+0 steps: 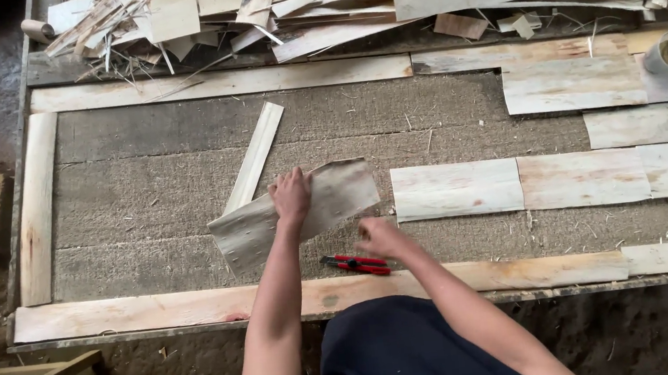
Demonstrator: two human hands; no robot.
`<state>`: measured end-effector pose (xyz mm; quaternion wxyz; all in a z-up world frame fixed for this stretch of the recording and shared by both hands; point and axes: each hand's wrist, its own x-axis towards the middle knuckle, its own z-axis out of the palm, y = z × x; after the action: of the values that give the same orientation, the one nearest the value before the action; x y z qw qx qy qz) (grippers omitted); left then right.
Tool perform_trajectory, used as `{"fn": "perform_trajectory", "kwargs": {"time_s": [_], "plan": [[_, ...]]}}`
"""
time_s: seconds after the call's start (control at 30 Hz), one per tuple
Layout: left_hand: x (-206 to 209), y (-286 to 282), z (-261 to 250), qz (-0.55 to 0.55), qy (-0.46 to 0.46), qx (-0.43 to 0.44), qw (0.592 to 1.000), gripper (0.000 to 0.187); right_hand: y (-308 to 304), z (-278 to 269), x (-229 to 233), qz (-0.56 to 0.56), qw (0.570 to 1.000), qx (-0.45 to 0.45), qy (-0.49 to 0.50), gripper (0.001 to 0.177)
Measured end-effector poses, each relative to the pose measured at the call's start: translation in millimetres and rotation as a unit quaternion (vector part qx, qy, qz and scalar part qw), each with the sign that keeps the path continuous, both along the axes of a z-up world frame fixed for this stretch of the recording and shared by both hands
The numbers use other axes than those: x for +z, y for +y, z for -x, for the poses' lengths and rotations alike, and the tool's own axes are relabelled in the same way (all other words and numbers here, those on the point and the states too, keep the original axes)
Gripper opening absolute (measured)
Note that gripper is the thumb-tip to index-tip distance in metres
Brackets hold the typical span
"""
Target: Cutting and fitting thin wood veneer pieces using a utility knife on a workbench.
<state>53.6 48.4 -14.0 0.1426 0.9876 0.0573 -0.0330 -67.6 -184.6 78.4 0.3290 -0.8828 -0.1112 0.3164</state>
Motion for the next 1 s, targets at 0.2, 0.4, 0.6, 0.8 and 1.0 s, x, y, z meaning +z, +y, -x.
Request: {"fn": "perform_trajectory", "kwargs": {"time_s": [0.2, 0.4, 0.6, 0.8, 1.0], "plan": [[-14, 3, -3, 0.057, 0.056, 0.037, 0.996, 0.030, 23, 17, -63, 0.195, 0.953, 0.208, -0.098, 0.071], [-23, -1, -8, 0.082, 0.095, 0.056, 0.990, 0.030, 18, 18, -88, 0.176, 0.967, 0.177, -0.053, 0.049], [-51, 2, -21, 0.093, 0.102, 0.040, 0.990, 0.031, 14, 0, -72, 0.127, 0.986, 0.100, 0.049, 0.042], [-46, -5, -14, 0.018, -0.023, -0.010, 1.000, 0.049, 16, -36, 14, 0.031, 0.983, -0.057, 0.170, 0.040], [-24, -38, 23, -0.040, -0.023, -0.051, 0.998, 0.048, 28, -91, -7, 0.072, 0.988, -0.095, 0.103, 0.038]]}}
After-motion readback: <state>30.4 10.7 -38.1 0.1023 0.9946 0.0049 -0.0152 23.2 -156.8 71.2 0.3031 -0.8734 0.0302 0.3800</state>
